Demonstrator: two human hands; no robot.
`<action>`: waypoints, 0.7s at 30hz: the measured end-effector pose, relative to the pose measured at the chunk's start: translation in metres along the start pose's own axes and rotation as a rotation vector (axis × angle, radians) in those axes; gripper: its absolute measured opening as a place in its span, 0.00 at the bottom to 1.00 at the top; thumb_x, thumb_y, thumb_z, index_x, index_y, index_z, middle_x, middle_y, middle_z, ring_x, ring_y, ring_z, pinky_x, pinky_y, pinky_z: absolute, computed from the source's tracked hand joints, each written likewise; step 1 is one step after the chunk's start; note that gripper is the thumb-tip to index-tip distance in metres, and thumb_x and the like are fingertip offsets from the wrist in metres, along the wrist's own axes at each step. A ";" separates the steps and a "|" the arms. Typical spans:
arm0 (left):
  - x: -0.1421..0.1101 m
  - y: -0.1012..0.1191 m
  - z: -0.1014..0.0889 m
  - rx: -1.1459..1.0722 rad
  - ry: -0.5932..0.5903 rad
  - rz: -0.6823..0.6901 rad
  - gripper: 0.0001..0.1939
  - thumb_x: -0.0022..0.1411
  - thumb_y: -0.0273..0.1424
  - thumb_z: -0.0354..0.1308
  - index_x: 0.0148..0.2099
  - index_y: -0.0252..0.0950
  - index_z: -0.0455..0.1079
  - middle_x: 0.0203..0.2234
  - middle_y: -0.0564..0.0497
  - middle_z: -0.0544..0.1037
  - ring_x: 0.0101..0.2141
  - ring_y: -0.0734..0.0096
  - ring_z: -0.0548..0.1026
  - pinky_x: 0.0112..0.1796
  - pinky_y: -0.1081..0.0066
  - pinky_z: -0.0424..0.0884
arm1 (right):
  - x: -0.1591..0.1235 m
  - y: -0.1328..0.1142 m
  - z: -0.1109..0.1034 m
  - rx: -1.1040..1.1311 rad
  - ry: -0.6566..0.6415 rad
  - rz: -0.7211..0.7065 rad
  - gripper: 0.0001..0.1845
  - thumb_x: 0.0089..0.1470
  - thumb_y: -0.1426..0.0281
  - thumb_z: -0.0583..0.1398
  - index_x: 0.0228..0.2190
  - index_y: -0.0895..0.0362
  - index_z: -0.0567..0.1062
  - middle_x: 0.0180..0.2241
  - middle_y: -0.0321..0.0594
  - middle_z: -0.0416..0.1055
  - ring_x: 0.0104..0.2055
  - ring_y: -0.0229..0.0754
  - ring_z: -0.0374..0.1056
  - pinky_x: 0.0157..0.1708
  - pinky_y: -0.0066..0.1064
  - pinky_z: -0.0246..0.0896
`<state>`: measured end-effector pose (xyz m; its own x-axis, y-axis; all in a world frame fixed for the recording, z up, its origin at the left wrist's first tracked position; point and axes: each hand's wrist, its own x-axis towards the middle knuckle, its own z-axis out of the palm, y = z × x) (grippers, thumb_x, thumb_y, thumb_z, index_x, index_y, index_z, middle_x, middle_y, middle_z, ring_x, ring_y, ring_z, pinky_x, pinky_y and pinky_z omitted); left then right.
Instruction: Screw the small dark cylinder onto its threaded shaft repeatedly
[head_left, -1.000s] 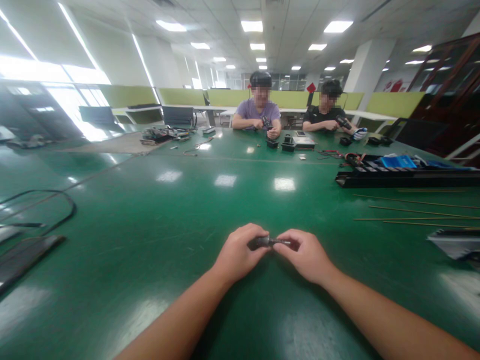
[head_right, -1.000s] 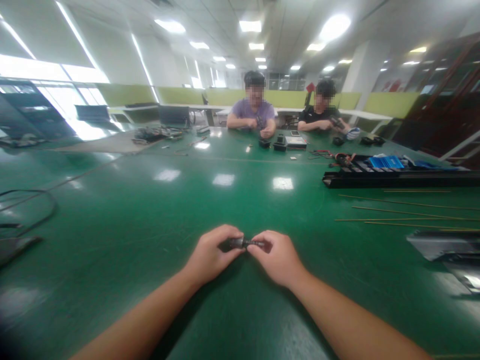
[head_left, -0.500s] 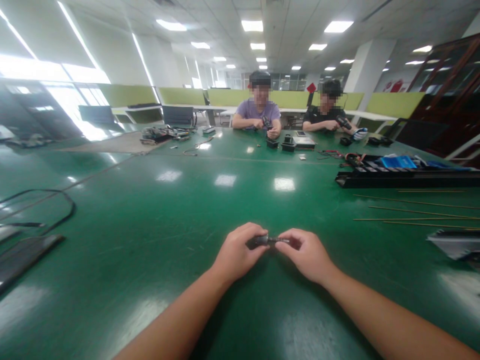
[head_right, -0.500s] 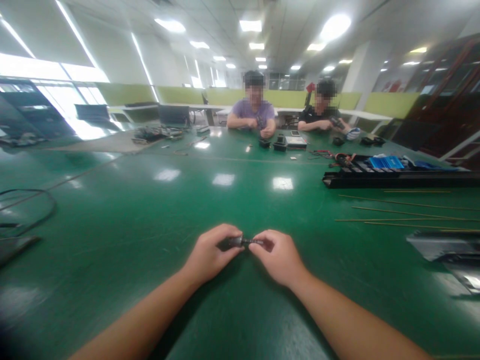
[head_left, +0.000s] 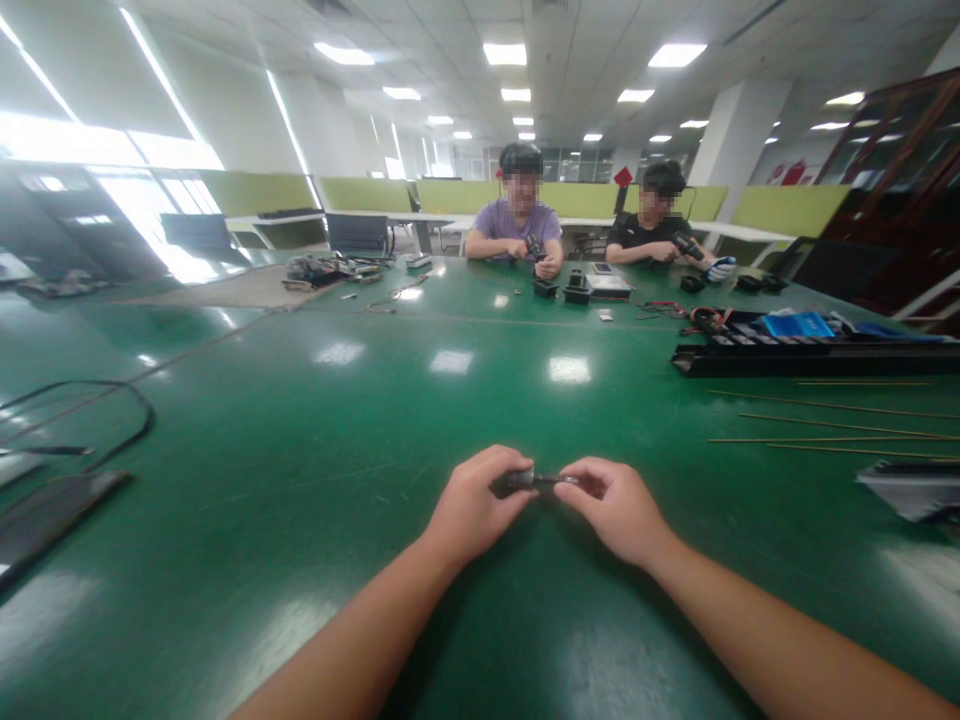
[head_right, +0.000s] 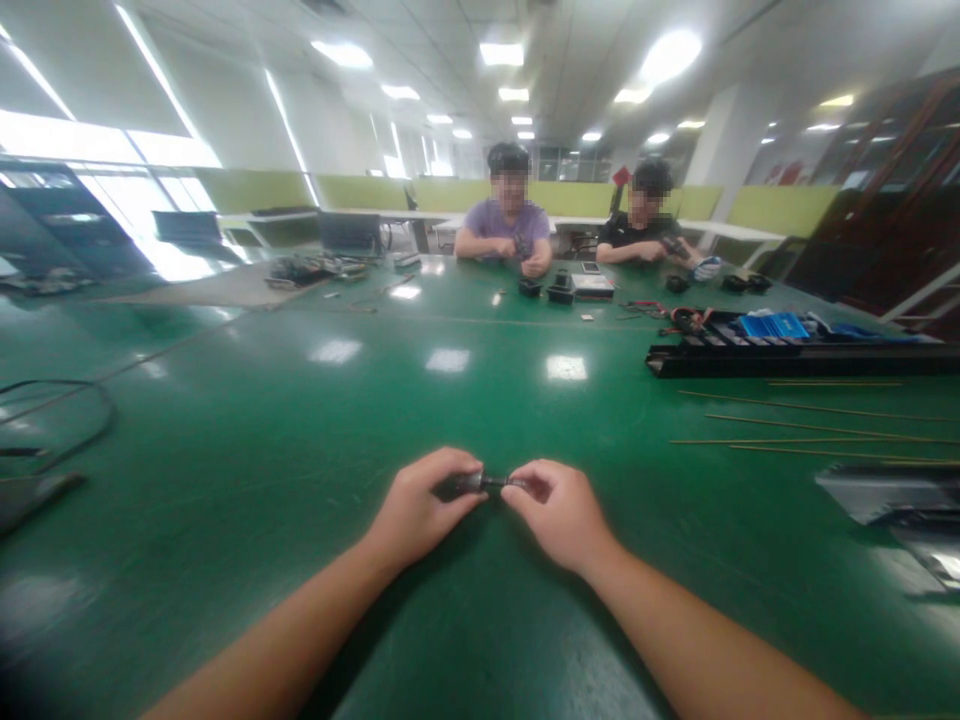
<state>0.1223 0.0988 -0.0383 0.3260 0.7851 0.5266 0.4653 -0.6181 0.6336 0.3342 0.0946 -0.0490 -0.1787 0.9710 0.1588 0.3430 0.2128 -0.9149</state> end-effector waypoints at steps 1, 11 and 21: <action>0.000 0.000 0.000 -0.002 0.001 0.000 0.12 0.55 0.23 0.66 0.42 0.37 0.73 0.37 0.50 0.77 0.39 0.68 0.75 0.41 0.69 0.70 | 0.000 0.000 0.000 -0.002 -0.002 0.001 0.10 0.51 0.63 0.64 0.32 0.57 0.80 0.31 0.40 0.78 0.33 0.44 0.72 0.35 0.32 0.64; 0.000 0.001 -0.002 0.006 0.015 -0.011 0.11 0.55 0.24 0.65 0.42 0.36 0.73 0.37 0.48 0.78 0.38 0.66 0.75 0.42 0.67 0.71 | 0.001 0.001 -0.002 -0.013 0.012 0.014 0.10 0.51 0.63 0.64 0.32 0.57 0.80 0.29 0.39 0.77 0.32 0.44 0.71 0.33 0.31 0.64; 0.001 0.002 -0.003 0.005 0.025 -0.023 0.12 0.54 0.22 0.66 0.42 0.36 0.74 0.37 0.49 0.78 0.38 0.67 0.76 0.42 0.68 0.71 | 0.002 0.004 -0.003 0.000 0.009 0.027 0.11 0.51 0.63 0.64 0.32 0.58 0.80 0.28 0.40 0.77 0.31 0.43 0.71 0.33 0.31 0.63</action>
<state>0.1210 0.0983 -0.0349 0.2941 0.7981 0.5259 0.4769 -0.5994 0.6429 0.3380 0.0976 -0.0514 -0.1606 0.9774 0.1374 0.3478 0.1863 -0.9189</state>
